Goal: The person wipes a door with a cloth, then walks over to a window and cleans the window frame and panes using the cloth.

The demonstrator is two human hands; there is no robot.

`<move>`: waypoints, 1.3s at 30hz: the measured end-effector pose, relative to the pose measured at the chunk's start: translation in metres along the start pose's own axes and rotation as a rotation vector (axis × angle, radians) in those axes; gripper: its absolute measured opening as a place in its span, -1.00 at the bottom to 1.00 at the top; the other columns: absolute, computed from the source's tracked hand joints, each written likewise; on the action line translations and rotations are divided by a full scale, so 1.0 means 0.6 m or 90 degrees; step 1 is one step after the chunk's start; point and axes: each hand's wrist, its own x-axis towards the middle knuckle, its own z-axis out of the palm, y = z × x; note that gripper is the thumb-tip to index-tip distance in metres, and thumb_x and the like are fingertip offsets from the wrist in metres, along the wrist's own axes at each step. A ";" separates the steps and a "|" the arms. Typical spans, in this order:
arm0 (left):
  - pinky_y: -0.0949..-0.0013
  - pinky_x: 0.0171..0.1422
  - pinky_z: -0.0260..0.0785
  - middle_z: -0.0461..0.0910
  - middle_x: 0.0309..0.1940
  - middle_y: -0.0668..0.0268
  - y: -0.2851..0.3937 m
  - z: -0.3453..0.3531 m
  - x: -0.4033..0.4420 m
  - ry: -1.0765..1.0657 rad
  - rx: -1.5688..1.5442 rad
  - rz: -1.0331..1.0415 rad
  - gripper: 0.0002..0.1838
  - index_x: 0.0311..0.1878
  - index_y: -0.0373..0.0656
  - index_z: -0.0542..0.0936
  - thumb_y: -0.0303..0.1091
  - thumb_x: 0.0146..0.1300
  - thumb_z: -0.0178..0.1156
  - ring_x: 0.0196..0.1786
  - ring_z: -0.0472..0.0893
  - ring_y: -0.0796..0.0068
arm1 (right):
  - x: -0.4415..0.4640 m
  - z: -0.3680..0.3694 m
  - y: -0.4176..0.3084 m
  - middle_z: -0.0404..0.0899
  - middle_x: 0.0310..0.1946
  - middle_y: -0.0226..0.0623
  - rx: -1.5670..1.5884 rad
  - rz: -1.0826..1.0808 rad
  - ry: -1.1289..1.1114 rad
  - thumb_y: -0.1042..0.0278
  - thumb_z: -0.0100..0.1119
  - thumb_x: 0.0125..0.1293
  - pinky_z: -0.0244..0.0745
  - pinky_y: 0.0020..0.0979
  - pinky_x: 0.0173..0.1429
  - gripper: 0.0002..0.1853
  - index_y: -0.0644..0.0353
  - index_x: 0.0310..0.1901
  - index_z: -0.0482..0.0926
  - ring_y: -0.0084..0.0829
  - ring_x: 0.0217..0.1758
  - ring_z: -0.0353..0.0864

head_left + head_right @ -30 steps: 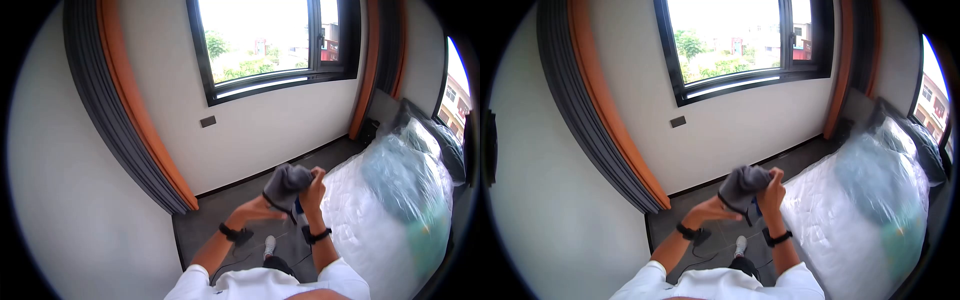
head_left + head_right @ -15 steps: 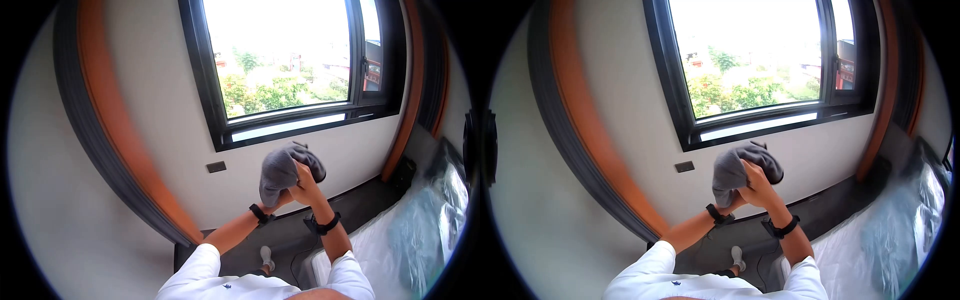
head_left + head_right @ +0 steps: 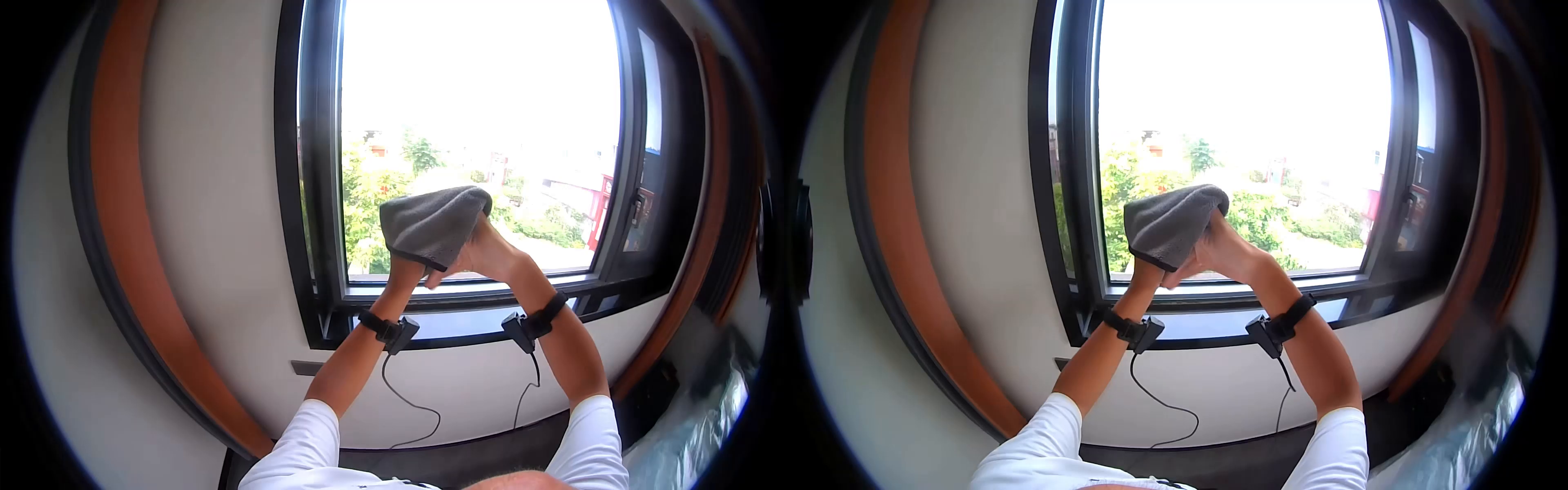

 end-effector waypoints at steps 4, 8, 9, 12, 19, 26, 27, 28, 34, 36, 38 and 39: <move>0.17 0.31 0.40 0.70 -0.02 0.20 -0.018 -0.038 0.003 0.119 -0.071 -0.130 -0.52 0.12 -0.27 0.63 -0.30 0.17 0.48 0.10 0.65 0.23 | 0.066 0.017 -0.009 0.45 0.29 -0.22 0.044 -0.146 0.058 0.21 0.15 0.54 0.56 -0.29 0.30 -0.47 0.21 0.41 0.27 -0.37 0.27 0.53; 0.17 0.33 0.37 0.63 0.06 0.03 -0.026 -0.072 0.013 0.252 0.211 -0.032 -0.62 0.20 -0.35 0.51 -0.45 0.36 0.23 0.21 0.58 0.20 | 0.132 0.022 0.006 0.58 0.07 -0.28 0.376 -0.078 0.081 0.08 -0.04 0.62 0.57 -0.35 0.25 -0.61 0.21 0.22 0.47 -0.44 0.16 0.59; 0.17 0.33 0.36 0.61 0.08 -0.01 -0.034 -0.091 0.014 0.277 0.448 0.068 -0.63 0.23 -0.36 0.48 -0.47 0.40 0.16 0.24 0.56 0.21 | 0.164 0.022 0.021 0.59 0.07 -0.29 0.446 -0.093 0.028 0.09 -0.05 0.62 0.57 -0.35 0.24 -0.61 0.21 0.21 0.47 -0.43 0.15 0.60; 0.24 0.15 0.46 0.67 -0.03 -0.03 0.012 -0.141 0.038 0.288 0.032 -0.234 -0.65 0.19 -0.40 0.41 -0.47 0.40 0.10 0.07 0.67 0.17 | 0.264 0.056 0.039 0.59 0.15 -0.10 0.246 -0.067 0.235 -0.08 -0.08 0.56 0.48 -0.26 0.30 -0.42 0.34 0.25 0.44 -0.23 0.27 0.57; 0.15 0.06 0.41 0.54 -0.19 0.05 -0.005 -0.174 -0.028 0.219 0.427 -0.068 -0.80 -0.09 -0.23 0.46 -0.51 0.23 0.17 -0.04 0.59 0.09 | 0.353 0.065 0.055 0.62 -0.09 0.07 -0.765 -0.338 0.127 0.08 0.18 0.35 0.51 -0.05 0.19 -0.56 0.25 0.10 0.58 0.08 0.04 0.60; 0.00 0.33 0.11 0.44 0.10 0.11 0.046 -0.216 -0.045 0.179 0.695 -0.083 -0.69 -0.03 -0.13 0.50 -0.46 0.12 0.22 0.23 0.42 0.10 | 0.453 0.086 0.052 0.44 0.29 -0.14 -0.735 -0.719 0.268 -0.07 0.27 0.28 0.33 0.01 0.42 -0.46 -0.13 0.27 0.58 0.02 0.38 0.39; -0.02 0.36 0.05 0.44 0.11 0.14 0.053 -0.219 -0.041 0.193 0.720 -0.048 -0.67 -0.02 -0.11 0.51 -0.45 0.11 0.23 0.27 0.40 0.13 | 0.479 0.097 0.027 0.41 0.34 -0.05 -0.775 -0.704 0.278 -0.06 0.26 0.29 0.26 0.03 0.50 -0.38 -0.09 0.36 0.50 0.09 0.44 0.32; -0.02 0.38 0.01 0.42 0.16 0.15 0.060 -0.228 -0.037 0.199 0.754 -0.032 -0.68 -0.01 -0.10 0.52 -0.43 0.13 0.23 0.34 0.36 0.15 | 0.508 0.105 -0.003 0.35 0.40 0.01 -0.663 -0.722 0.244 -0.04 0.18 0.35 0.17 0.06 0.55 -0.39 -0.01 0.38 0.45 0.15 0.48 0.25; -0.05 0.44 0.04 0.40 0.26 0.08 0.180 -0.292 -0.024 0.304 1.009 0.055 -0.56 0.19 -0.12 0.44 -0.40 0.24 0.22 0.41 0.34 0.11 | 0.482 0.187 -0.094 0.53 0.15 0.23 -0.336 -0.373 0.163 0.02 0.09 0.46 0.32 -0.03 0.40 -0.51 0.26 0.21 0.50 0.17 0.27 0.48; -0.06 0.49 0.04 0.38 0.31 0.05 0.185 -0.303 -0.030 0.283 0.947 0.034 -0.51 0.27 -0.14 0.40 -0.41 0.26 0.21 0.44 0.33 0.07 | 0.455 0.211 -0.013 0.52 0.14 0.31 -0.306 -0.514 0.190 0.04 0.03 0.51 0.31 0.00 0.41 -0.53 0.31 0.16 0.53 0.19 0.29 0.47; -0.03 0.62 0.02 0.29 0.44 -0.04 0.180 -0.292 -0.054 0.241 0.783 0.017 -0.39 0.43 -0.21 0.27 -0.45 0.32 0.14 0.53 0.27 0.00 | 0.365 0.234 0.059 0.46 0.24 0.30 -0.473 -0.542 0.217 0.07 0.05 0.46 0.25 -0.03 0.47 -0.50 0.37 0.19 0.51 0.19 0.37 0.41; -0.03 0.62 0.02 0.29 0.44 -0.04 0.175 -0.270 -0.072 0.247 0.780 0.007 -0.39 0.43 -0.21 0.27 -0.45 0.32 0.14 0.53 0.27 0.00 | 0.291 0.240 0.059 0.39 0.34 0.24 -0.518 -0.632 0.309 0.12 0.10 0.37 0.18 -0.01 0.53 -0.42 0.38 0.29 0.45 0.19 0.45 0.32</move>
